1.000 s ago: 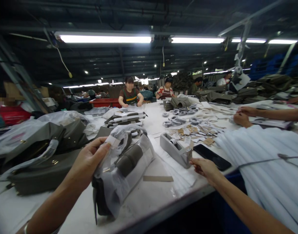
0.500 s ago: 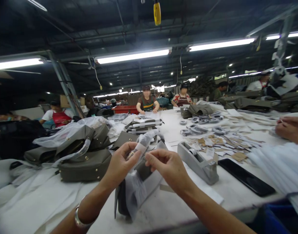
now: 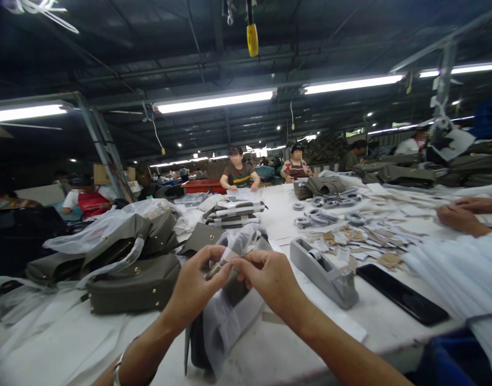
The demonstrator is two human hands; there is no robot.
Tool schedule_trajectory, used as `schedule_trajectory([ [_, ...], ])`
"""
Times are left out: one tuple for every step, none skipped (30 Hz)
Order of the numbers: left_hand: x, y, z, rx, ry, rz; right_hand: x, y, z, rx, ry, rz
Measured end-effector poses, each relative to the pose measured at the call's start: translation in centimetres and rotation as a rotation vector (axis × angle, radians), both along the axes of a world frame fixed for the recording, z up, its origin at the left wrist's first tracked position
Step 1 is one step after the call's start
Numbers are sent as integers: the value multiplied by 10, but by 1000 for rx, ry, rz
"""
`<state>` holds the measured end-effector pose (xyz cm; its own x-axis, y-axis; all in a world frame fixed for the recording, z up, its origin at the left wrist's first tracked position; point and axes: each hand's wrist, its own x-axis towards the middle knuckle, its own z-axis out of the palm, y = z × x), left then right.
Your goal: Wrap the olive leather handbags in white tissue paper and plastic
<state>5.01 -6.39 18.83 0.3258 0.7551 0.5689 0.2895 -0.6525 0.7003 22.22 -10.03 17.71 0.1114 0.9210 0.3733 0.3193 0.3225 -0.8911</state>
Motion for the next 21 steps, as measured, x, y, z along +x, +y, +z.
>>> schedule_trajectory([
  [0,-1,0,-16,-10,-10,2,1,-1,-3,-9,0],
  [0,-1,1,-33,-20,-19,3,2,-1,-16,-11,1],
  [0,-1,1,-47,-29,-28,4,3,-2,-36,-7,4],
  [0,-1,1,-64,-36,-42,5,5,-4,-55,7,11],
  [0,0,1,-81,-42,-58,5,7,-5,-68,30,30],
  [0,1,1,-98,-47,-76,5,9,-6,-68,60,62],
  [0,2,1,-116,-53,-94,5,11,-7,-58,95,102],
  [-1,3,1,-141,-62,-117,5,14,-8,-44,134,140],
  [-1,4,1,-172,-74,-134,4,16,-9,-35,170,172],
  [-1,5,1,-206,-86,-141,3,18,-9,-37,199,188],
  [-2,6,2,-242,-98,-143,3,20,-10,-50,213,187],
  [-2,6,3,-281,-113,-143,3,22,-12,-67,208,167],
  [-3,6,4,-321,-131,-144,4,24,-14,-80,183,133],
  [-4,6,5,-357,-150,-148,5,24,-16,-87,147,91],
  [-4,5,6,-386,-168,-153,6,24,-18,-86,114,50],
  [-5,5,7,-404,-181,-156,7,24,-20,-75,100,18],
  [-5,4,7,-407,-187,-156,8,22,-22,-56,111,1],
  [-5,3,8,-398,-186,-152,8,19,-23,-43,152,-1],
  [-5,3,8,-380,-179,-143,8,15,-23,-40,223,7],
  [-4,3,8,-356,-169,-132,7,11,-23,-45,309,24],
  [-4,3,7,-331,-156,-123,5,7,-22,-53,395,44],
])
